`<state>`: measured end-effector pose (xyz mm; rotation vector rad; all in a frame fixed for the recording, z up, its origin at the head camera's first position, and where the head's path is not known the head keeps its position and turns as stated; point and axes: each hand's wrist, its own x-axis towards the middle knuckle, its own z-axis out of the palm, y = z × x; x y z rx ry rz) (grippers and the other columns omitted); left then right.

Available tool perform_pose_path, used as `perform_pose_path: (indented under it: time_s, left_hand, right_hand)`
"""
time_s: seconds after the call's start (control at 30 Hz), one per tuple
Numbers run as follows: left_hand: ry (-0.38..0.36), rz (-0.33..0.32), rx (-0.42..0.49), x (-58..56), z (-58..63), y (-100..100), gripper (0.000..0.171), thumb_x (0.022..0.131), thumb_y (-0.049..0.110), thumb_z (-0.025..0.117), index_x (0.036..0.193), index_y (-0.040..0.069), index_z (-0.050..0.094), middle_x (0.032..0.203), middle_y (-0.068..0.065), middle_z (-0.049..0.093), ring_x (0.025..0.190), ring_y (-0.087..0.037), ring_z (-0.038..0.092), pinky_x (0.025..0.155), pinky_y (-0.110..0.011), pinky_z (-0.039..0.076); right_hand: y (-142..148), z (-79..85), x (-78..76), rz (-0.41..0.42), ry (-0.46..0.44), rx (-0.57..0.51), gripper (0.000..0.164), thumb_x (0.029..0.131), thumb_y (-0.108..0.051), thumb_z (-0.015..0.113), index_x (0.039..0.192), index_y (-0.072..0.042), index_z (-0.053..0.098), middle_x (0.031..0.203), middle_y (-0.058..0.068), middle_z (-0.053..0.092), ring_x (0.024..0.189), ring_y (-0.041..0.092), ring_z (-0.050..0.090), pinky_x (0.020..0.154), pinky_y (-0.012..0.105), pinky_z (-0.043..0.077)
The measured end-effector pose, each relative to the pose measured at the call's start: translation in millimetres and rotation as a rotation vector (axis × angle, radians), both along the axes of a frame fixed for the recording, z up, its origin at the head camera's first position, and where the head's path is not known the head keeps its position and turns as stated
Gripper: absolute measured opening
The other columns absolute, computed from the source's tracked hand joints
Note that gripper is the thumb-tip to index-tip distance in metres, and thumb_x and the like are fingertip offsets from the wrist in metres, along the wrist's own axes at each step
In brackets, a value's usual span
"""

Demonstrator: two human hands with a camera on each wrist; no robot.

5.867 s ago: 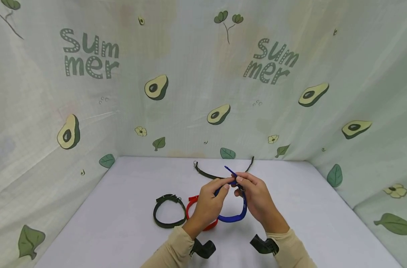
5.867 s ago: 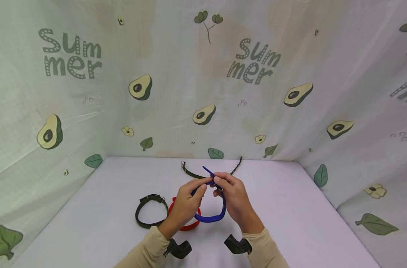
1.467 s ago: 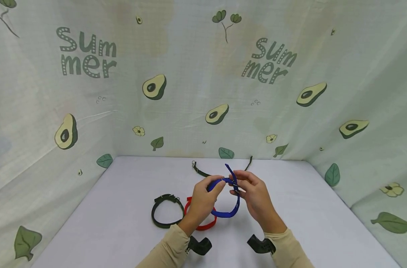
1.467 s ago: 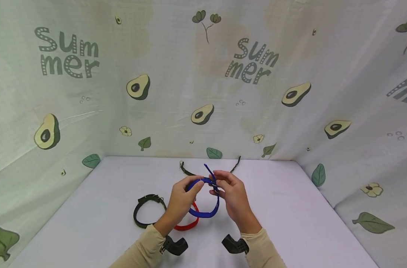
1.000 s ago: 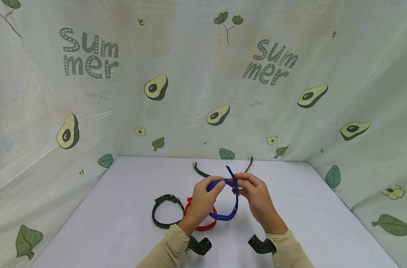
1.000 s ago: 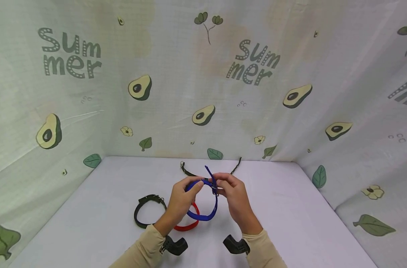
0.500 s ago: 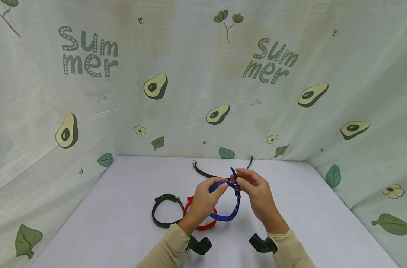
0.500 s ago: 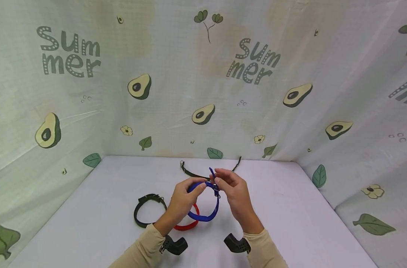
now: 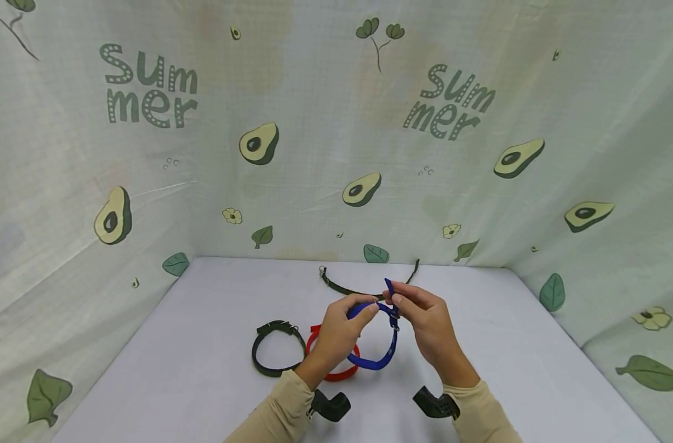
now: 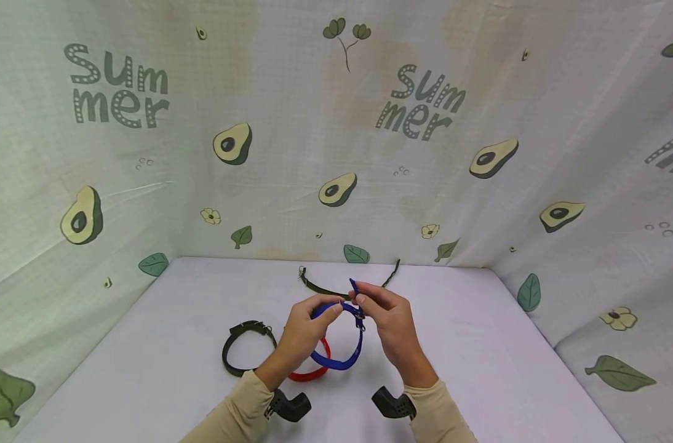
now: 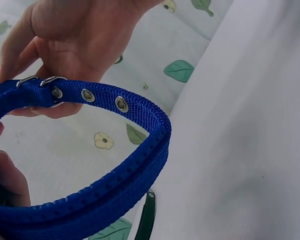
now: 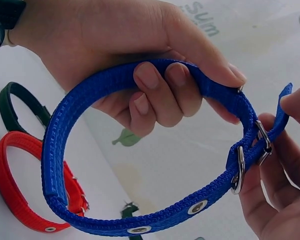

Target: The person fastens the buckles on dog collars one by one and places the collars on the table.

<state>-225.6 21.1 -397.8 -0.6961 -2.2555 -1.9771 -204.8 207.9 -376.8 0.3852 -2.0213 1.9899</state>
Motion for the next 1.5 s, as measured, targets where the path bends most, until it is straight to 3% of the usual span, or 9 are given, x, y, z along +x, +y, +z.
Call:
perform_pose_path:
  time_s: [0.13, 0.43, 0.8, 0.93, 1.1, 1.23, 1.5]
  left_hand:
    - [-0.004, -0.007, 0.013, -1.1, -0.1, -0.5, 0.031, 0.098, 0.039, 0.066, 0.119, 0.017, 0.071, 0.099, -0.001, 0.065, 0.075, -0.018, 0.056, 0.065, -0.028, 0.052]
    - [0.004, -0.007, 0.041, 0.4, 1.7, -2.2, 0.027, 0.098, 0.032, 0.066, 0.120, 0.017, 0.071, 0.097, -0.002, 0.063, 0.074, -0.021, 0.055, 0.063, -0.027, 0.051]
    - [0.043, -0.011, 0.021, -0.2, 2.5, -3.0, 0.028, 0.100, 0.032, 0.063, 0.122, 0.017, 0.069, 0.098, -0.003, 0.062, 0.077, -0.027, 0.056, 0.065, -0.027, 0.052]
    - [0.056, -0.018, 0.011, -0.5, 3.3, -3.9, 0.027, 0.100, 0.032, 0.063, 0.123, 0.018, 0.068, 0.101, -0.002, 0.063, 0.081, -0.029, 0.057, 0.067, -0.028, 0.054]
    - [0.069, -0.022, 0.003, -0.1, 5.6, -4.7, 0.026, 0.100, 0.030, 0.063, 0.122, 0.017, 0.068, 0.098, -0.002, 0.062, 0.079, -0.023, 0.057, 0.067, -0.026, 0.053]
    - [0.084, -0.033, 0.007, 0.6, 6.7, -4.9, 0.026, 0.100, 0.029, 0.063, 0.122, 0.015, 0.068, 0.097, -0.003, 0.061, 0.078, -0.026, 0.056, 0.066, -0.025, 0.052]
    - [0.093, -0.025, 0.007, 2.4, 7.9, -4.7, 0.025, 0.100, 0.027, 0.063, 0.122, 0.016, 0.068, 0.089, -0.004, 0.059, 0.073, -0.016, 0.054, 0.061, -0.024, 0.050]
  right_hand:
    - [0.0, 0.2, 0.0, -0.003, 0.000, -0.017, 0.034, 0.099, -0.011, 0.064, 0.128, 0.007, 0.062, 0.111, 0.013, 0.071, 0.104, 0.021, 0.069, 0.091, 0.032, 0.054]
    - [0.8, -0.3, -1.2, -0.010, 0.015, -0.036, 0.031, 0.098, -0.009, 0.065, 0.123, 0.010, 0.063, 0.109, 0.014, 0.070, 0.104, 0.029, 0.069, 0.087, 0.033, 0.056]
    - [2.3, 0.1, -0.9, 0.001, 0.029, -0.057, 0.032, 0.097, -0.005, 0.065, 0.121, 0.017, 0.060, 0.106, 0.014, 0.067, 0.098, 0.022, 0.069, 0.084, 0.033, 0.057]
    - [4.2, -0.2, -1.0, 0.020, 0.048, -0.040, 0.032, 0.097, -0.004, 0.064, 0.120, 0.018, 0.060, 0.106, 0.013, 0.067, 0.097, 0.020, 0.069, 0.083, 0.033, 0.057]
    - [8.0, -0.7, -1.8, 0.063, 0.098, -0.002, 0.026, 0.097, -0.001, 0.063, 0.117, 0.015, 0.064, 0.107, 0.022, 0.066, 0.095, 0.020, 0.070, 0.081, 0.035, 0.058]
    - [11.0, -0.2, -1.7, 0.100, 0.142, 0.044, 0.027, 0.097, 0.001, 0.063, 0.117, 0.018, 0.061, 0.107, 0.028, 0.063, 0.091, 0.021, 0.070, 0.080, 0.035, 0.058]
    - [13.4, 1.2, -0.8, 0.105, 0.192, 0.107, 0.018, 0.097, 0.003, 0.062, 0.112, 0.012, 0.067, 0.104, 0.026, 0.062, 0.090, 0.022, 0.069, 0.079, 0.035, 0.059]
